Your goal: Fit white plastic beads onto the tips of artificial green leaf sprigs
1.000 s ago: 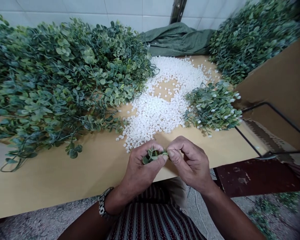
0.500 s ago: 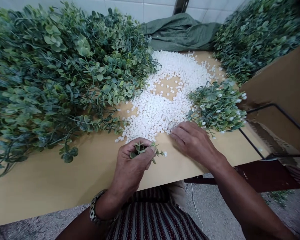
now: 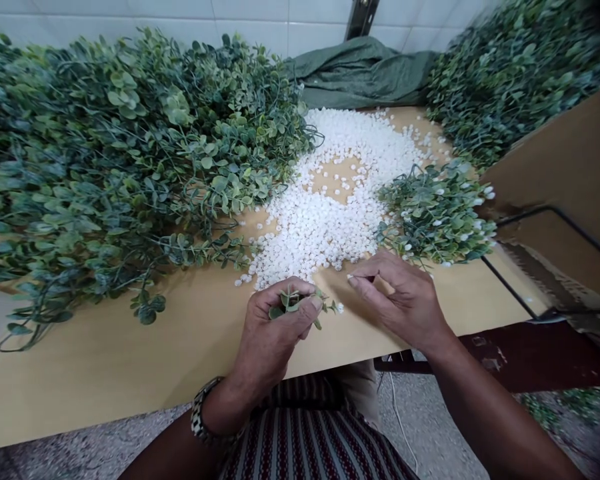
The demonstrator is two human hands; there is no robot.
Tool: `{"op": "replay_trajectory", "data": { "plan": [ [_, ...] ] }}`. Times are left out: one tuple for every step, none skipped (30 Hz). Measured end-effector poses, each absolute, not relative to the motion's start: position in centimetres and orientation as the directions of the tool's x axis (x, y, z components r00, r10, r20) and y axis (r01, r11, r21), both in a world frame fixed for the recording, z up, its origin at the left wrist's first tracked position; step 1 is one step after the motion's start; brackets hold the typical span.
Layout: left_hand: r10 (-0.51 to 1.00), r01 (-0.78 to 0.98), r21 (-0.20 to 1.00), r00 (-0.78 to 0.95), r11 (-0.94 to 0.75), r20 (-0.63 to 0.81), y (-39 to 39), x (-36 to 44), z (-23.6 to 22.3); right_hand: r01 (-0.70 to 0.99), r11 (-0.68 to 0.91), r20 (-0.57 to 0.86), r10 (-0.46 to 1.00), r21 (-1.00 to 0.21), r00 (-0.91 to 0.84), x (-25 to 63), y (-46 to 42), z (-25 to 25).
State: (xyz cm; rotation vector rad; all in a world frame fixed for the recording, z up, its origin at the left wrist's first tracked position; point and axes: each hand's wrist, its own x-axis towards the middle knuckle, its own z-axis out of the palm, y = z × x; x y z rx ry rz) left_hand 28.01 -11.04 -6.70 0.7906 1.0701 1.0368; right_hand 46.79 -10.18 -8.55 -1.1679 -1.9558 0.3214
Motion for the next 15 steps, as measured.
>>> {"op": "replay_trajectory", "data": {
  "plan": [
    [0.946,-0.276,0.905,0.133,0.323,-0.297,-11.1,28.1,-6.7,0.547,0.518,0.502,0.843,-0.658,-0.194,46.5,-10.6,-8.4],
    [0.949,-0.273,0.91,0.135,0.312,-0.285,-11.1,28.1,-6.7,0.477,0.499,0.489,0.858,-0.723,-0.157,46.2,-10.9,-8.2],
    [0.952,-0.27,0.914,0.137,0.303,-0.275,-11.2,28.2,-6.7,0.411,0.48,0.474,0.872,-0.775,-0.125,45.8,-11.2,-8.1],
    [0.955,-0.269,0.917,0.138,0.293,-0.264,-11.3,28.3,-6.7,0.349,0.46,0.457,0.884,-0.816,-0.098,45.5,-11.5,-8.0],
    [0.957,-0.271,0.92,0.142,0.284,-0.254,-11.3,28.4,-6.7,0.293,0.44,0.438,0.896,-0.849,-0.075,45.1,-11.7,-8.0],
    [0.959,-0.275,0.921,0.145,0.277,-0.245,-11.4,28.5,-6.7,0.243,0.417,0.416,0.908,-0.876,-0.055,44.8,-11.9,-8.0],
    [0.96,-0.279,0.921,0.147,0.272,-0.239,-11.5,28.6,-6.8,0.195,0.39,0.391,0.92,-0.9,-0.036,44.5,-12.1,-8.1],
    [0.96,-0.281,0.921,0.151,0.269,-0.235,-11.6,28.7,-6.8,0.149,0.358,0.36,0.933,-0.922,-0.018,44.3,-12.2,-8.2],
    [0.96,-0.28,0.922,0.153,0.269,-0.234,-11.6,28.7,-6.9,0.101,0.322,0.323,0.946,-0.941,-0.002,44.1,-12.3,-8.4],
    [0.961,-0.276,0.924,0.153,0.266,-0.231,-11.7,28.8,-6.9,0.049,0.281,0.282,0.959,-0.958,0.012,44.0,-12.4,-8.6],
    [0.962,-0.269,0.928,0.155,0.259,-0.224,-11.7,28.9,-6.9,-0.005,0.239,0.239,0.971,-0.971,0.02,43.8,-12.6,-8.8],
    [0.965,-0.259,0.934,0.158,0.245,-0.21,-11.8,29.0,-6.9,-0.059,0.201,0.2,0.98,-0.978,0.021,43.8,-12.7,-9.0],
    [0.969,-0.25,0.942,0.163,0.225,-0.188,-11.8,29.0,-6.9,-0.109,0.171,0.17,0.985,-0.979,0.018,43.7,-12.8,-9.2],
    [0.972,-0.241,0.949,0.168,0.202,-0.164,-11.8,29.1,-6.9,-0.153,0.148,0.148,0.989,-0.977,0.011,43.6,-12.8,-9.3],
    [0.975,-0.231,0.956,0.171,0.18,-0.143,-11.8,29.2,-6.8,-0.189,0.133,0.134,0.991,-0.973,0.005,43.6,-12.9,-9.5]
  ]
}}
